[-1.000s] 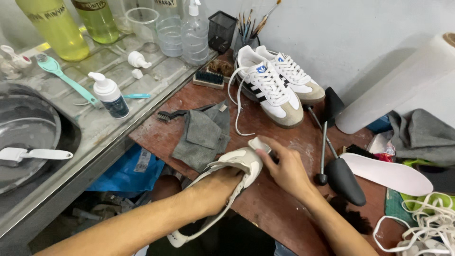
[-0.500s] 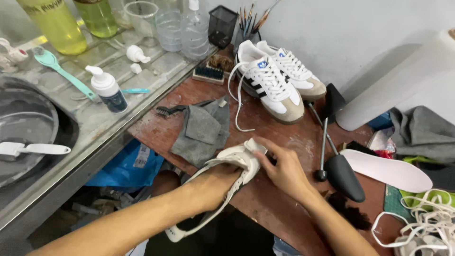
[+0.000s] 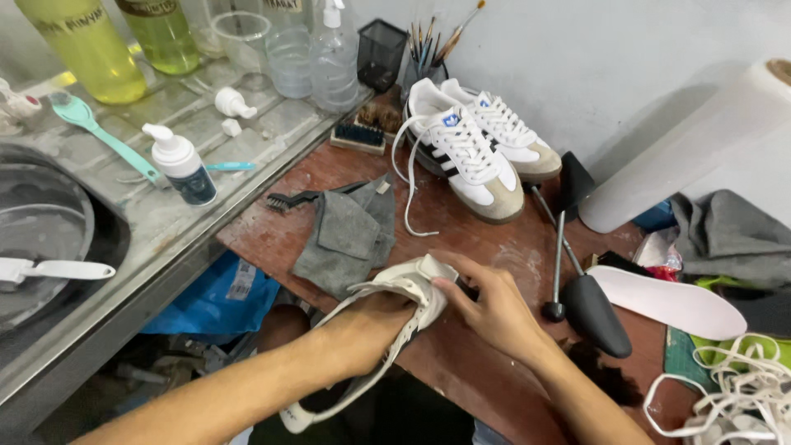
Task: The person scrubs a white sneaker with a small brush, focusing on the toe box, side panels, and heel area. They rotate the shoe to access different surfaces and use the brush to clean the interior lining and the tongue of the shoe.
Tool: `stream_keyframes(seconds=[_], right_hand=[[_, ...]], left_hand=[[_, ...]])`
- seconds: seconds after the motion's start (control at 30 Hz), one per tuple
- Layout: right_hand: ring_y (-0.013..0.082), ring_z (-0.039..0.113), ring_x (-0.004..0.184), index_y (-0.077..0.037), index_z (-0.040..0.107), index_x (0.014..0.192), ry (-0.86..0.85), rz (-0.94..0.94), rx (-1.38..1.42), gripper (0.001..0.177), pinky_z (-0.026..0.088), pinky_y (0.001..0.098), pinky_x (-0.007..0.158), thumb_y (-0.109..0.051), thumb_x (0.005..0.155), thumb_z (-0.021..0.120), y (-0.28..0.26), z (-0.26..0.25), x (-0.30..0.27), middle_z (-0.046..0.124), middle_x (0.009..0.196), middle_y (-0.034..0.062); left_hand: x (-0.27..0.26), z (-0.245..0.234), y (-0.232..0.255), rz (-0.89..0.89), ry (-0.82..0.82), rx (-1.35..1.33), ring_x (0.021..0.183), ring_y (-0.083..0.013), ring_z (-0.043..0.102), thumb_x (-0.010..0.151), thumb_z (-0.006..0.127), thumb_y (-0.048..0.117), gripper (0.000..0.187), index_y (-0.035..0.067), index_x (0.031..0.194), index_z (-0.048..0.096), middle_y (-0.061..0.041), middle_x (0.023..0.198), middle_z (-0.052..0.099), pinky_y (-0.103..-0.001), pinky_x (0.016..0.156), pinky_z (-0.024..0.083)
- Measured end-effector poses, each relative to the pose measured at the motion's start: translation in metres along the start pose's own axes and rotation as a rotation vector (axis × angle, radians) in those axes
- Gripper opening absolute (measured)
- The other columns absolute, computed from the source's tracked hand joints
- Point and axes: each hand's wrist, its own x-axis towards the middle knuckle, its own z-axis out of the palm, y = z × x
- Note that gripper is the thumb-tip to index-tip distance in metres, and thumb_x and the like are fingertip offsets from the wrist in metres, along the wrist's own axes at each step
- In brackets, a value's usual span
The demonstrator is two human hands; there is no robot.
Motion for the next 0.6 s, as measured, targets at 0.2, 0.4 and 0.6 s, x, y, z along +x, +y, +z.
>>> stream_keyframes(seconds=[0.2, 0.4, 0.6], right_hand=[[0.0201, 0.075, 0.101, -0.014, 0.079, 0.152, 0.055, 0.117, -0.039, 0.049, 0.059, 0.0395, 0.090, -0.040, 0.111, 0.076, -0.003, -0.016, 0.001, 0.090, 0.142, 0.0055], [0.0198, 0.088, 0.123, -0.014, 0.079, 0.153, -0.022, 0.045, 0.008, 0.048, 0.064, 0.0383, 0.102, -0.037, 0.110, 0.077, 0.003, -0.011, 0.003, 0.087, 0.151, 0.0048], [0.0173, 0.081, 0.110, -0.013, 0.079, 0.154, -0.041, 0.090, 0.020, 0.050, 0.062, 0.0362, 0.093, -0.037, 0.110, 0.075, -0.012, -0.015, -0.001, 0.085, 0.155, 0.0049]], left_hand=[[-0.003, -0.007, -0.003, 0.018, -0.078, 0.056, 0.158, -0.0528, 0.054, 0.087, 0.075, -0.001, 0.083, 0.003, 0.167, 0.055, -0.030, 0.170, 0.060, -0.060, 0.134, 0.041], [0.004, -0.035, 0.009, -0.003, -0.167, -0.012, 0.142, -0.0528, 0.067, 0.095, 0.078, 0.016, 0.058, 0.003, 0.150, 0.067, -0.027, 0.155, 0.071, -0.060, 0.122, 0.051], [-0.001, -0.027, 0.014, -0.044, -0.192, 0.015, 0.142, -0.0523, 0.066, 0.088, 0.081, 0.007, 0.066, 0.003, 0.152, 0.066, -0.027, 0.154, 0.070, -0.060, 0.121, 0.051]])
